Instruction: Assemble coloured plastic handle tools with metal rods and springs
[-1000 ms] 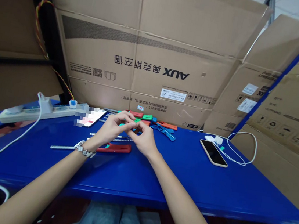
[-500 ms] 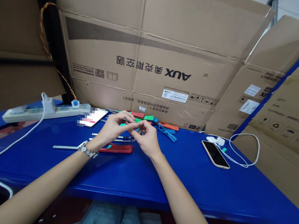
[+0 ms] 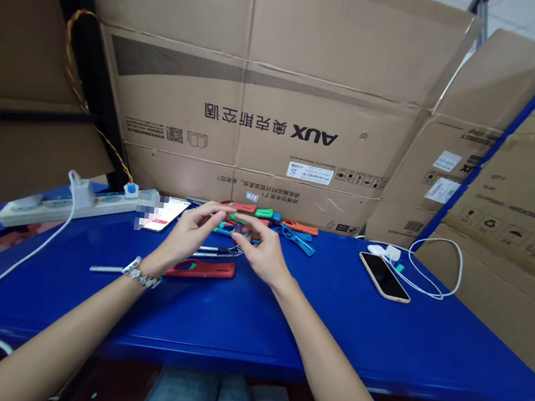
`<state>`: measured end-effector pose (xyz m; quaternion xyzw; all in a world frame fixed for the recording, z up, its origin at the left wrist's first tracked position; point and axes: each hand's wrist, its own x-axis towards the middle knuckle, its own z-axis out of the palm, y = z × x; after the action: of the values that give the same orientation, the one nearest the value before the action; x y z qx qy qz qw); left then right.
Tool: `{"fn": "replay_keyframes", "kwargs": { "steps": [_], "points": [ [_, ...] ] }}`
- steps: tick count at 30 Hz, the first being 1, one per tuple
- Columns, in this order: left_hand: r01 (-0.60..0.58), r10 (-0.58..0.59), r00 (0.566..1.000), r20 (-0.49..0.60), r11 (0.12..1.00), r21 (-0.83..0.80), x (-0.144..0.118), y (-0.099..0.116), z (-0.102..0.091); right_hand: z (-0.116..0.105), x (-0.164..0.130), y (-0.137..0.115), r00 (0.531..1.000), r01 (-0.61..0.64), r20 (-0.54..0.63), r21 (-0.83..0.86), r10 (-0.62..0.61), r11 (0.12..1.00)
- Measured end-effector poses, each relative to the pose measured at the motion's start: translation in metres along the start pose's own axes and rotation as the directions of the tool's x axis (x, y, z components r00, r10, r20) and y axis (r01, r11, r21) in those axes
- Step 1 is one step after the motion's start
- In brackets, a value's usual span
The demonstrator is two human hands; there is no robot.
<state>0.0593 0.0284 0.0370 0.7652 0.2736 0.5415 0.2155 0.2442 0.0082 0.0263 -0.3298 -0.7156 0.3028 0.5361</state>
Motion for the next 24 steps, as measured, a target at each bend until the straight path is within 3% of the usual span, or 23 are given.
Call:
{"fn": "replay_keyframes", "kwargs": {
  "steps": [4,6,9,11,14,18,24],
  "points": [
    [-0.034,-0.013,0.980,0.197,0.972,0.232,-0.024,-0.013,-0.011,0.002,-0.001,0.001,0.995,0.097,-0.010,-0.154,-0.100,0.983],
    [-0.054,-0.052,0.939,0.341,0.954,0.293,-0.036,-0.015,-0.013,0.003,-0.001,-0.001,0.985,0.161,-0.017,-0.243,-0.170,0.956],
    [-0.043,-0.125,0.877,0.464,0.941,0.335,-0.047,-0.013,-0.010,0.004,0.000,-0.006,0.977,0.206,0.014,-0.293,-0.211,0.934],
    [-0.021,-0.148,0.860,0.488,0.946,0.322,-0.049,-0.011,-0.007,0.004,0.000,-0.009,0.986,0.167,0.025,-0.239,-0.166,0.957],
    [0.046,-0.180,0.862,0.474,0.959,0.281,-0.049,-0.011,-0.005,0.005,0.004,-0.011,1.000,0.015,0.027,-0.049,-0.014,0.999],
    [0.092,-0.210,0.866,0.454,0.959,0.267,-0.049,-0.014,-0.004,0.009,0.011,-0.011,0.994,-0.111,0.010,0.162,0.111,0.980],
    [0.108,-0.218,0.871,0.441,0.959,0.262,-0.050,-0.016,-0.003,0.019,0.014,-0.008,0.983,-0.163,-0.049,0.228,0.178,0.960]
  ]
}}
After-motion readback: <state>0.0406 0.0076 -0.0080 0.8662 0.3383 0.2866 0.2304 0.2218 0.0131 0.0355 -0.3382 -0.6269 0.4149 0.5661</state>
